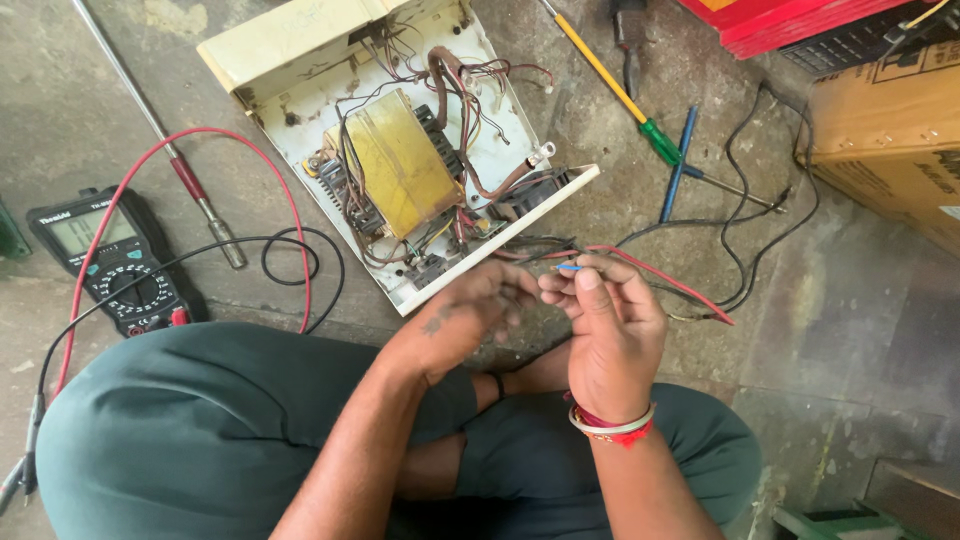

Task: The person manipulates internal components and wires of an electronic device, uses a multimeter to test circuits, and handles wires with their hands and a screwdriver.

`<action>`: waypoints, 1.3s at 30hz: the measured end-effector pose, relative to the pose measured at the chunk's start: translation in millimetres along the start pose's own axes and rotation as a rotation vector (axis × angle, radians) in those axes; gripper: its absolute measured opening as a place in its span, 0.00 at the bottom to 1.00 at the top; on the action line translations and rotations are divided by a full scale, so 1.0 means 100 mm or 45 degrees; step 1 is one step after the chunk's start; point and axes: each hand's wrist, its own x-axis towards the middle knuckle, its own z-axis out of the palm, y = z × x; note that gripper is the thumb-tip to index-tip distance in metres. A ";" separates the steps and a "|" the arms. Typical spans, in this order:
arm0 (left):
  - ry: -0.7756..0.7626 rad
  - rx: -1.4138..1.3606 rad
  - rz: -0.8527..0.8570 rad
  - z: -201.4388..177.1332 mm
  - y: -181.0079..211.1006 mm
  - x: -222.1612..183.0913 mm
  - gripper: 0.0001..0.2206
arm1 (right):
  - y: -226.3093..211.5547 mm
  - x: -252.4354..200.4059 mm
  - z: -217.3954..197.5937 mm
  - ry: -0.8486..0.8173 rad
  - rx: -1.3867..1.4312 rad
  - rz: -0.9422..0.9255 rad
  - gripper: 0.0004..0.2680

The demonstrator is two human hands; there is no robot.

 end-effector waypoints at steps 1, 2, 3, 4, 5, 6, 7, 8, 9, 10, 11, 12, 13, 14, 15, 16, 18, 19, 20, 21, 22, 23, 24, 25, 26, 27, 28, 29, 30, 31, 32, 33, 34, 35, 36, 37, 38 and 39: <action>-0.074 0.038 0.056 0.01 0.00 -0.03 0.19 | -0.01 0.00 -0.01 -0.009 0.007 -0.012 0.06; -0.148 0.075 0.113 0.02 0.01 -0.05 0.21 | -0.01 0.01 -0.02 -0.018 0.014 -0.025 0.06; -0.157 0.030 0.165 0.03 0.03 -0.07 0.21 | -0.02 0.01 -0.03 -0.014 0.010 -0.023 0.06; -0.166 -0.015 0.218 0.05 0.06 -0.08 0.22 | -0.04 0.01 -0.04 -0.011 0.007 -0.022 0.06; -0.176 -0.057 0.272 0.07 0.11 -0.10 0.23 | -0.06 0.01 -0.04 -0.008 0.005 -0.023 0.06; -0.104 -0.052 0.261 0.08 0.16 -0.10 0.23 | -0.08 0.01 -0.05 -0.013 0.002 -0.024 0.06; -0.034 -0.045 0.250 0.09 0.21 -0.11 0.24 | -0.11 0.00 -0.05 -0.017 0.000 -0.026 0.06; 0.037 -0.039 0.238 0.10 0.26 -0.12 0.24 | -0.13 0.00 -0.05 -0.021 -0.002 -0.029 0.06; 0.119 0.078 0.308 0.14 0.30 -0.15 0.25 | -0.15 -0.01 -0.05 -0.039 -0.024 -0.049 0.06; 0.201 0.195 0.377 0.18 0.33 -0.18 0.26 | -0.18 -0.01 -0.04 -0.058 -0.047 -0.069 0.06; 0.282 0.312 0.445 0.21 0.36 -0.21 0.27 | -0.20 -0.01 -0.03 -0.074 -0.070 -0.089 0.06; 0.323 0.468 0.510 0.23 0.39 -0.22 0.28 | -0.23 -0.02 -0.03 -0.104 -0.157 -0.116 0.06; 0.363 0.622 0.574 0.24 0.42 -0.23 0.29 | -0.26 -0.04 -0.02 -0.132 -0.247 -0.143 0.05; 0.402 0.776 0.637 0.25 0.44 -0.25 0.31 | -0.27 -0.06 -0.01 -0.161 -0.336 -0.169 0.05; 0.426 0.837 0.659 0.26 0.46 -0.26 0.31 | -0.28 -0.07 0.00 -0.143 -0.495 -0.160 0.06; 0.450 0.898 0.680 0.27 0.46 -0.27 0.32 | -0.28 -0.09 0.01 -0.124 -0.654 -0.149 0.06; 0.483 0.935 0.694 0.28 0.45 -0.28 0.33 | -0.28 -0.12 0.04 -0.139 -0.852 -0.225 0.06; 0.493 0.910 0.686 0.29 0.42 -0.27 0.33 | -0.28 -0.13 0.05 -0.174 -0.891 -0.314 0.05; 0.504 0.886 0.678 0.29 0.39 -0.26 0.33 | -0.28 -0.14 0.05 -0.208 -0.930 -0.402 0.05; 0.462 0.548 0.618 0.28 0.35 -0.23 0.31 | -0.28 -0.14 0.05 -0.205 -0.834 -0.380 0.05; 0.418 0.213 0.552 0.26 0.32 -0.17 0.29 | -0.28 -0.14 0.06 -0.202 -0.737 -0.357 0.05; 0.371 -0.122 0.480 0.23 0.28 -0.13 0.27 | -0.27 -0.13 0.06 -0.200 -0.641 -0.334 0.05; 0.377 -0.210 0.418 0.19 0.24 -0.11 0.22 | -0.27 -0.12 0.06 -0.201 -0.602 -0.329 0.05; 0.383 -0.298 0.356 0.14 0.21 -0.10 0.19 | -0.28 -0.11 0.05 -0.202 -0.564 -0.324 0.05; 0.388 -0.386 0.293 0.10 0.18 -0.10 0.16 | -0.28 -0.11 0.04 -0.204 -0.527 -0.319 0.05; 0.381 -0.500 0.271 0.07 0.17 -0.09 0.15 | -0.27 -0.11 0.05 -0.206 -0.538 -0.316 0.05; 0.373 -0.613 0.248 0.05 0.16 -0.09 0.15 | -0.26 -0.11 0.05 -0.208 -0.549 -0.314 0.05; 0.365 -0.728 0.222 0.05 0.16 -0.08 0.14 | -0.25 -0.12 0.05 -0.209 -0.563 -0.310 0.05; 0.364 -0.742 0.186 0.04 0.17 -0.09 0.15 | -0.24 -0.12 0.06 -0.197 -0.603 -0.313 0.05; 0.365 -0.756 0.149 0.03 0.18 -0.11 0.16 | -0.23 -0.13 0.06 -0.185 -0.644 -0.314 0.04; 0.365 -0.770 0.112 0.02 0.20 -0.13 0.18 | -0.22 -0.13 0.06 -0.174 -0.684 -0.316 0.04; 0.307 -0.804 0.159 0.02 0.21 -0.13 0.15 | -0.21 -0.13 0.07 -0.172 -0.630 -0.322 0.04; 0.248 -0.838 0.206 0.01 0.22 -0.14 0.13 | -0.20 -0.13 0.08 -0.171 -0.576 -0.328 0.05; 0.187 -0.868 0.256 0.01 0.24 -0.14 0.11 | -0.19 -0.12 0.09 -0.168 -0.520 -0.338 0.05; 0.175 -0.820 0.210 0.02 0.27 -0.15 0.12 | -0.20 -0.11 0.09 -0.176 -0.526 -0.348 0.05; 0.162 -0.772 0.163 0.03 0.29 -0.15 0.14 | -0.21 -0.10 0.09 -0.181 -0.532 -0.359 0.05; 0.148 -0.723 0.117 0.04 0.31 -0.16 0.16 | -0.23 -0.10 0.10 -0.186 -0.538 -0.370 0.05; 0.106 -0.699 0.095 0.05 0.32 -0.17 0.16 | -0.23 -0.09 0.10 -0.165 -0.633 -0.399 0.04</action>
